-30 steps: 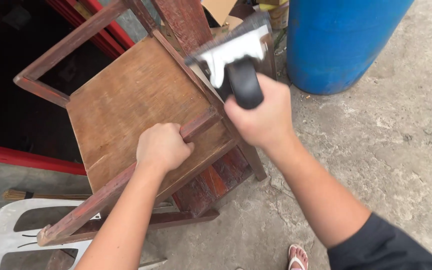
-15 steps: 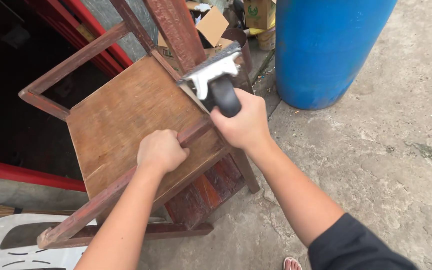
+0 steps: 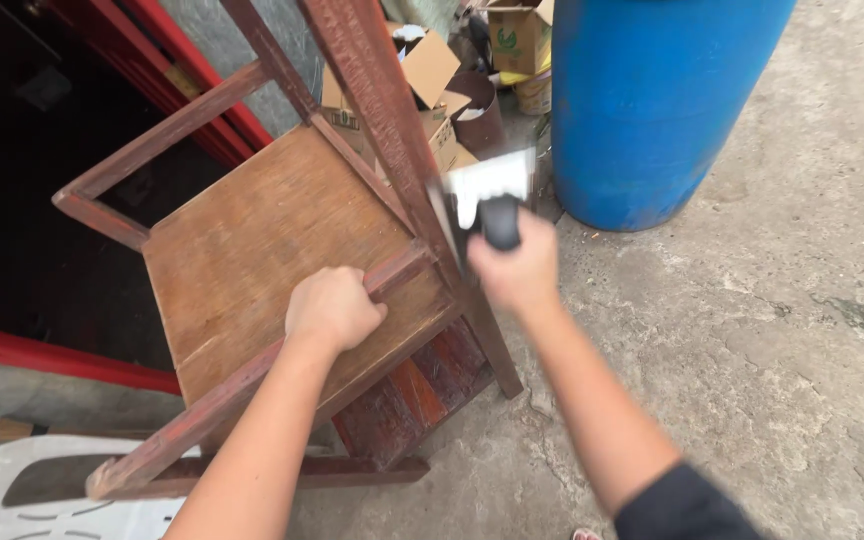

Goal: Sanding the wooden frame of a chair using a manual hand sanding block.

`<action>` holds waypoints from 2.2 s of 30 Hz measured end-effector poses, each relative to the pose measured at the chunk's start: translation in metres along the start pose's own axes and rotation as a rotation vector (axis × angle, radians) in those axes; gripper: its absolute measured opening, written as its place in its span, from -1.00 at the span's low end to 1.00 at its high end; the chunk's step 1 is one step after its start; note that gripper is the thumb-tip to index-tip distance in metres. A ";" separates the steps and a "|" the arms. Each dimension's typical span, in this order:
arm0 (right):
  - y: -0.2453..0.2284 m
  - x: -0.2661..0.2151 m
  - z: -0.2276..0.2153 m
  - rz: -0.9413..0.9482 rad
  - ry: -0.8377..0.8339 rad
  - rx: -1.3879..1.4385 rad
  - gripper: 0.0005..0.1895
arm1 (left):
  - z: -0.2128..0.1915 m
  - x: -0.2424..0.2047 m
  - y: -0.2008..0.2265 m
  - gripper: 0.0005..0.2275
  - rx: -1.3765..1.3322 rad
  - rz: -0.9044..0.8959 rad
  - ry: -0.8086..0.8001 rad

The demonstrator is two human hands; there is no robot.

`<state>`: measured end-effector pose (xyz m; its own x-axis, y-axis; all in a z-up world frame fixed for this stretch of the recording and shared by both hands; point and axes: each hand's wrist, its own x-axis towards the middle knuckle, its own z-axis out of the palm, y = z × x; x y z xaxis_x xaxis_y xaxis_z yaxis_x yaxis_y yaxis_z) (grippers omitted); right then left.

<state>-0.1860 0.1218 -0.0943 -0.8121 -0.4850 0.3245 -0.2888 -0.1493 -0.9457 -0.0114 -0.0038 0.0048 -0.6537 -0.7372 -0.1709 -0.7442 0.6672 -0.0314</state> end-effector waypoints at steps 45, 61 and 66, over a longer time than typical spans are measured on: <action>-0.041 -0.089 -0.111 0.352 0.410 0.550 -0.84 | 0.009 0.010 -0.002 -0.69 -0.050 0.012 0.022; -0.061 -0.014 -0.024 0.142 0.057 0.121 -0.87 | 0.016 0.019 -0.002 -0.73 -0.145 0.029 0.039; -0.210 0.097 -0.006 -0.270 0.057 0.094 -0.86 | 0.012 0.015 -0.001 -0.74 -0.133 0.065 0.038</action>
<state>-0.2071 0.1110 0.1354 -0.7401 -0.3682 0.5627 -0.4522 -0.3468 -0.8217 -0.0190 -0.0144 -0.0096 -0.7038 -0.6982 -0.1313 -0.7103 0.6954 0.1096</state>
